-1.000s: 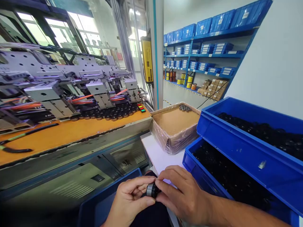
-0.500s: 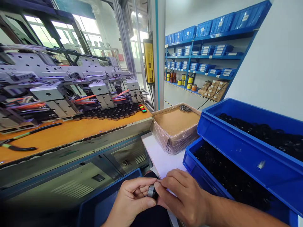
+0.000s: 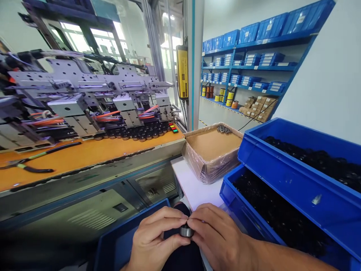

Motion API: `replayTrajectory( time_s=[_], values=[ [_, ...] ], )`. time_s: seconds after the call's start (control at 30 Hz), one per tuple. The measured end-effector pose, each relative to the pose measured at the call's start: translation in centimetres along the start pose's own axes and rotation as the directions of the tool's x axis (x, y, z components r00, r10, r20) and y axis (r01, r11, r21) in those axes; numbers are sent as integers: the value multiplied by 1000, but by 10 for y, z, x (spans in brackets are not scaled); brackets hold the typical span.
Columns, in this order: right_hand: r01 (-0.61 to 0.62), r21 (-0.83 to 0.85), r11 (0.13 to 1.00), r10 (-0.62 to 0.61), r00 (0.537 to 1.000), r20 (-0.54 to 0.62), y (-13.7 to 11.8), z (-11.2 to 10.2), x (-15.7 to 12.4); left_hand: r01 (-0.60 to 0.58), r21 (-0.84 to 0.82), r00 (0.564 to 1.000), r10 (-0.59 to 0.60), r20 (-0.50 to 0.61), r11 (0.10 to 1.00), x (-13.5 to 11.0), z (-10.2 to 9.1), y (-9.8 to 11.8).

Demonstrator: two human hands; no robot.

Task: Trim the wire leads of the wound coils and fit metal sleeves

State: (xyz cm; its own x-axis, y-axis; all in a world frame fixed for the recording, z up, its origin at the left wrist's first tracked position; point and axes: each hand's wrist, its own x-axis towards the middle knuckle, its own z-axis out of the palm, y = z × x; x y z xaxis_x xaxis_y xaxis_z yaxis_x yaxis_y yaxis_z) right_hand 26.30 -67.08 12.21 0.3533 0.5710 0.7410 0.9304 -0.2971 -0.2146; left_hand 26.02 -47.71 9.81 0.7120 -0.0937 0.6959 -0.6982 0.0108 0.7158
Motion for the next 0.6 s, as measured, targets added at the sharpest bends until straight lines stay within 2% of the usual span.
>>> replayTrajectory(
  time_s=[0.07, 0.13, 0.2, 0.27, 0.37, 0.43, 0.47, 0.5, 0.53, 0.6],
  values=[
    [-9, -7, 1000, 9, 1000, 11, 1, 0, 1, 92, -76, 995, -94, -27, 993, -4, 4, -2],
    [-19, -37, 999, 20, 1000, 10, 3, -1, 1, 249, -262, 965, -261, -11, 932, -8, 11, -4],
    [-28, -56, 998, 29, 999, 16, 5, -1, 0, 396, -503, 904, -421, 68, 768, -10, 18, -6],
    [-27, -60, 998, 29, 999, 24, 6, -1, 0, 475, -671, 842, -515, 160, 569, -10, 24, -6],
    [-39, -40, 998, 40, 999, 16, 7, -1, -1, 534, -761, 765, -593, 250, 368, -9, 29, -6],
    [-55, -12, 998, 55, 998, 6, 7, -2, 0, 560, -777, 725, -623, 294, 285, -9, 29, -6],
    [-59, -2, 998, 59, 998, 2, 6, -2, 0, 567, -774, 721, -623, 302, 282, -9, 28, -7],
    [-60, 3, 998, 60, 998, 1, 6, -2, 1, 571, -757, 733, -612, 296, 318, -9, 26, -7],
    [-58, 3, 998, 58, 998, -3, 6, -2, 2, 566, -722, 760, -590, 271, 398, -9, 24, -8],
    [-58, -3, 998, 58, 998, -10, 6, -3, 4, 498, -582, 850, -495, 180, 643, -8, 18, -10]
  ],
)
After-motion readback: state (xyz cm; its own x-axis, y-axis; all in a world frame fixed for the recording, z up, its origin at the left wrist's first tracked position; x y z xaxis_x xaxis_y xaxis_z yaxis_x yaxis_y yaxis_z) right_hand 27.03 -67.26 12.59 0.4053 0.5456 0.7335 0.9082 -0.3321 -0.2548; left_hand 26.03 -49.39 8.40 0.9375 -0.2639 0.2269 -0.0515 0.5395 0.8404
